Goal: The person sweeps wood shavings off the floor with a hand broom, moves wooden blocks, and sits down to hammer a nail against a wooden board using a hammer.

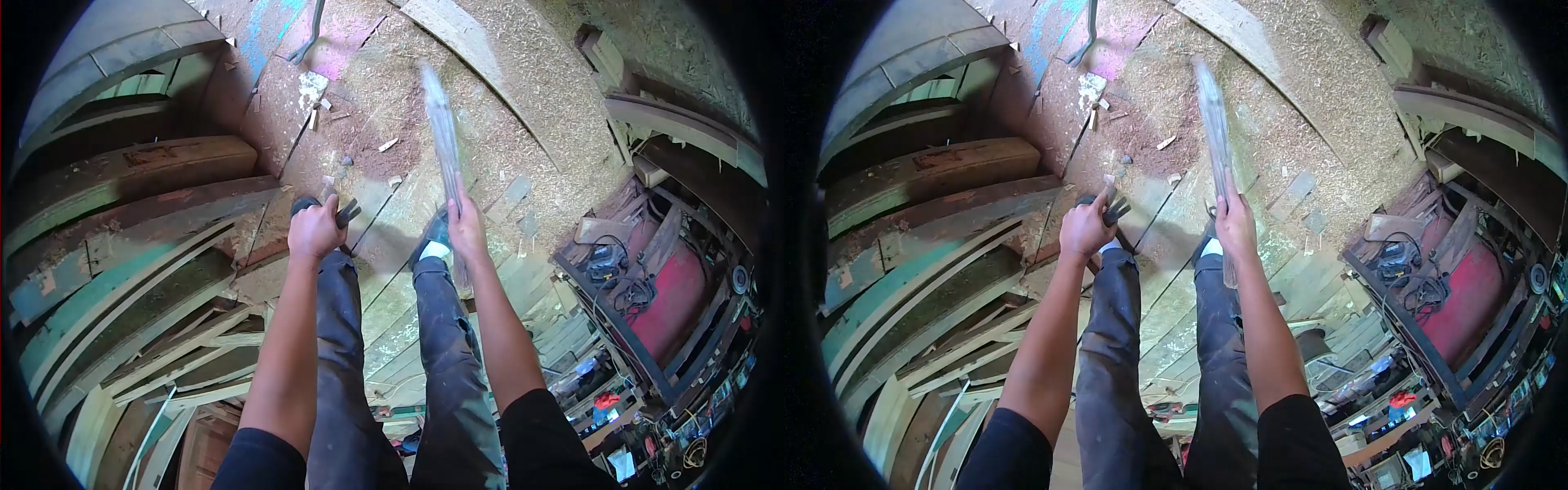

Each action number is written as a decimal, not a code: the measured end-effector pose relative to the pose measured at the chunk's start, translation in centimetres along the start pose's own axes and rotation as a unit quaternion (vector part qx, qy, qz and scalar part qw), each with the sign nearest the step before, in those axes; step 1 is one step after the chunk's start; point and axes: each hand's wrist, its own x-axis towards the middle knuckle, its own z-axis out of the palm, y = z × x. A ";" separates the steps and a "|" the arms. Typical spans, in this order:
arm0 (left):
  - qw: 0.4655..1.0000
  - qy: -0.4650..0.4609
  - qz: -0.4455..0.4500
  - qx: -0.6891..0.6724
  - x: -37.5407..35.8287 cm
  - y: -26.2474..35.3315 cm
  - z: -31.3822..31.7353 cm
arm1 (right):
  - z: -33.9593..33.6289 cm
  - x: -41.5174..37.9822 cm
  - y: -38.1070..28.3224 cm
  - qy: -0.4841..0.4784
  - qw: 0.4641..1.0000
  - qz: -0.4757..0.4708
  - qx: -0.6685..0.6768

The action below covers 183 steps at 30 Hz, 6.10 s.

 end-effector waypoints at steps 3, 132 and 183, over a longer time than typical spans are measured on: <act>1.000 0.017 0.008 -0.007 -0.5 -0.4 0.5 | 0.2 0.1 -0.1 0.041 0.997 0.029 0.052; 0.989 -0.058 0.052 0.129 1.3 4.6 2.0 | 3.2 -10.3 18.7 0.352 0.797 0.466 0.157; 0.978 -0.032 0.110 0.174 1.9 3.1 1.6 | 2.9 -12.2 13.5 0.139 0.971 0.078 0.180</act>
